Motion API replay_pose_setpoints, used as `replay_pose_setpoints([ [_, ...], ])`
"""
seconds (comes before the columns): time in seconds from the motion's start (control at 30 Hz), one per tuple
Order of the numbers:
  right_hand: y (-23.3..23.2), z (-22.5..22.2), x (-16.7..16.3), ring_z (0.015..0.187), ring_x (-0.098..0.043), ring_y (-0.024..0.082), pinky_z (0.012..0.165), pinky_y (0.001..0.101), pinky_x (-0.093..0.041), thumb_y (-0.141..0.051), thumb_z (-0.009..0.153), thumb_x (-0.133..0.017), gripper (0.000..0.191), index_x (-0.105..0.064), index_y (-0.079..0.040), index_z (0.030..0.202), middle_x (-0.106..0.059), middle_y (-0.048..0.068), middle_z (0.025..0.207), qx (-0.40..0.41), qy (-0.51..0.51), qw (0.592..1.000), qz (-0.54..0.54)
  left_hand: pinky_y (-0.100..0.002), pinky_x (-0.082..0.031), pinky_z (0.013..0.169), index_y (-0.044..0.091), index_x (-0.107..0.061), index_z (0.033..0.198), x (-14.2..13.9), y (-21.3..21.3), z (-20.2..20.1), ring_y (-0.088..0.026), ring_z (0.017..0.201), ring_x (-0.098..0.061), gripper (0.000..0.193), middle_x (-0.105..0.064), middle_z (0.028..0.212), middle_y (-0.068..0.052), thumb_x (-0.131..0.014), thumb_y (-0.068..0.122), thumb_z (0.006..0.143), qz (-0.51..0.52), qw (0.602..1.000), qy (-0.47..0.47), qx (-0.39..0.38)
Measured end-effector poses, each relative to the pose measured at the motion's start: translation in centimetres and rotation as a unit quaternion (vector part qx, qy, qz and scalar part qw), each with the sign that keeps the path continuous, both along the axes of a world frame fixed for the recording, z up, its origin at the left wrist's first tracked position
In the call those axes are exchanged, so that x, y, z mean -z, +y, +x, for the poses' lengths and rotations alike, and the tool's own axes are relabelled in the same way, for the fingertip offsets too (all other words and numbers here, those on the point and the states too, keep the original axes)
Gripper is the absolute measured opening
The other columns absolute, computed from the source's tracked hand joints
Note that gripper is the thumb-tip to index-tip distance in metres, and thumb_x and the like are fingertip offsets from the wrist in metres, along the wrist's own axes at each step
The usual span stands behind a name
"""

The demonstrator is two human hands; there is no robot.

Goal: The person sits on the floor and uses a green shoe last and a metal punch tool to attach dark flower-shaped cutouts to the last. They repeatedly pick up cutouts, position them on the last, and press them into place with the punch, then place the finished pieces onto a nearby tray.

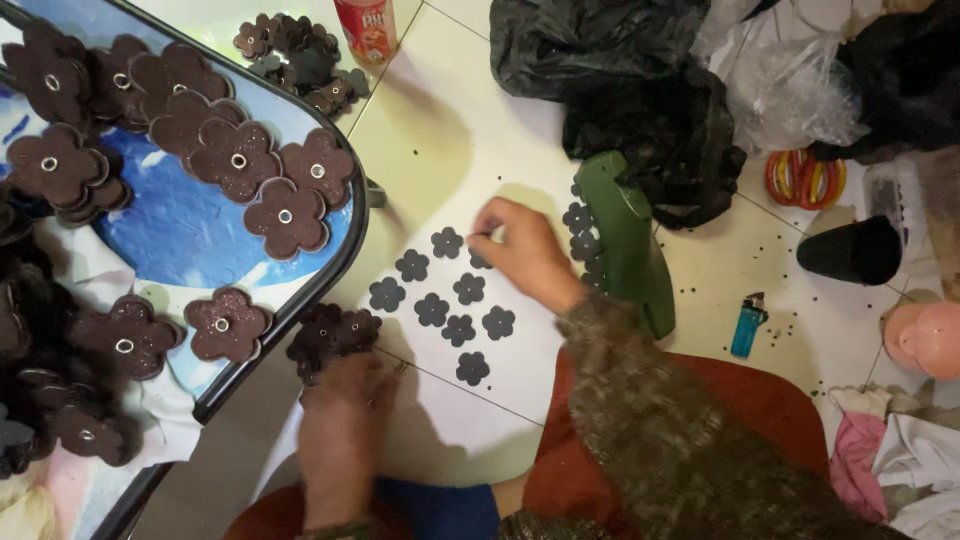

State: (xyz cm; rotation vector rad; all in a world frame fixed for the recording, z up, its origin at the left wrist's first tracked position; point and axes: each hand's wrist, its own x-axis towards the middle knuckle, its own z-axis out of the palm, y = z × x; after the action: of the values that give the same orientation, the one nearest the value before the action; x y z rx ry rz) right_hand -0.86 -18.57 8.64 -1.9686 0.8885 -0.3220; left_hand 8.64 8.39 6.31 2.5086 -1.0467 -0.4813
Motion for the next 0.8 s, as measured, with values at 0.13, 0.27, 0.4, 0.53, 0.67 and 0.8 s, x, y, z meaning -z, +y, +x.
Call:
replay_pose_setpoints([
  [0.13, 0.2, -6.8, -2.2, 0.08, -0.063, 0.019, 0.072, 0.0292, -0.053, -0.012, 0.088, -0.083, 0.022, -0.066, -0.004, 0.099, -0.067, 0.008, 0.093, 0.107, -0.004, 0.979, -0.175, -0.042, -0.059, 0.064, 0.013, -0.065, 0.109, 0.9, -1.1, -1.9, -0.032, 0.081, -0.072, 0.033, -0.071, 0.099, -0.01, -0.077, 0.033, 0.086, 0.1, 0.991, -0.064, 0.067],
  [0.27, 0.8, -13.3, -2.1, 0.114, -0.056, 0.038, 0.097, 0.0497, -0.046, -0.025, 0.072, -0.091, 0.072, -0.056, -0.002, 0.13, -0.058, 0.019, 0.122, 0.175, 0.134, 0.939, -0.263, -0.039, -0.06, 0.064, 0.016, -0.062, 0.111, 1.3, -1.2, -1.8, -0.029, 0.081, -0.074, 0.038, -0.071, 0.099, -0.006, -0.077, 0.035, 0.081, 0.181, 0.979, -0.087, 0.04],
  [0.4, -0.8, -15.0, 0.5, 0.126, -0.044, 0.048, 0.106, 0.0594, -0.036, -0.041, 0.065, -0.095, 0.112, -0.034, -0.001, 0.151, -0.047, 0.028, 0.138, 0.164, 0.244, 0.933, -0.208, -0.039, -0.06, 0.064, 0.016, -0.06, 0.117, 1.3, -0.4, -1.2, -0.03, 0.079, -0.074, 0.042, -0.07, 0.097, -0.008, -0.076, 0.034, 0.082, 0.231, 0.97, -0.059, 0.049],
  [0.53, -2.5, -14.2, 1.5, 0.126, -0.045, 0.05, 0.103, 0.0591, -0.039, -0.047, 0.063, -0.093, 0.121, -0.027, -0.004, 0.155, -0.043, 0.029, 0.144, 0.203, 0.306, 0.924, -0.104, -0.041, -0.06, 0.064, 0.013, -0.06, 0.115, 1.6, -0.2, -1.0, -0.031, 0.081, -0.074, 0.032, -0.07, 0.099, -0.011, -0.071, 0.024, 0.087, 0.157, 0.981, -0.091, 0.068],
  [0.67, -2.8, -14.4, 1.4, 0.127, -0.05, 0.048, 0.104, 0.0551, -0.045, -0.042, 0.062, -0.092, 0.115, -0.033, -0.004, 0.154, -0.049, 0.027, 0.141, 0.208, 0.319, 0.92, -0.092, -0.044, -0.059, 0.068, 0.013, -0.06, 0.111, 1.5, -0.2, -1.2, -0.034, 0.085, -0.072, 0.024, -0.069, 0.099, -0.012, -0.067, 0.022, 0.09, 0.122, 0.99, -0.039, 0.055],
  [0.8, -2.8, -14.7, 0.9, 0.119, -0.054, 0.046, 0.096, 0.0521, -0.048, -0.03, 0.066, -0.09, 0.103, -0.039, -0.008, 0.152, -0.05, 0.029, 0.136, 0.251, 0.285, 0.922, -0.075, -0.046, -0.055, 0.078, 0.012, -0.059, 0.124, 0.7, -1.7, -0.7, -0.037, 0.094, -0.071, 0.026, -0.071, 0.107, -0.017, -0.06, 0.012, 0.097, 0.086, 0.993, 0.085, -0.003],
])
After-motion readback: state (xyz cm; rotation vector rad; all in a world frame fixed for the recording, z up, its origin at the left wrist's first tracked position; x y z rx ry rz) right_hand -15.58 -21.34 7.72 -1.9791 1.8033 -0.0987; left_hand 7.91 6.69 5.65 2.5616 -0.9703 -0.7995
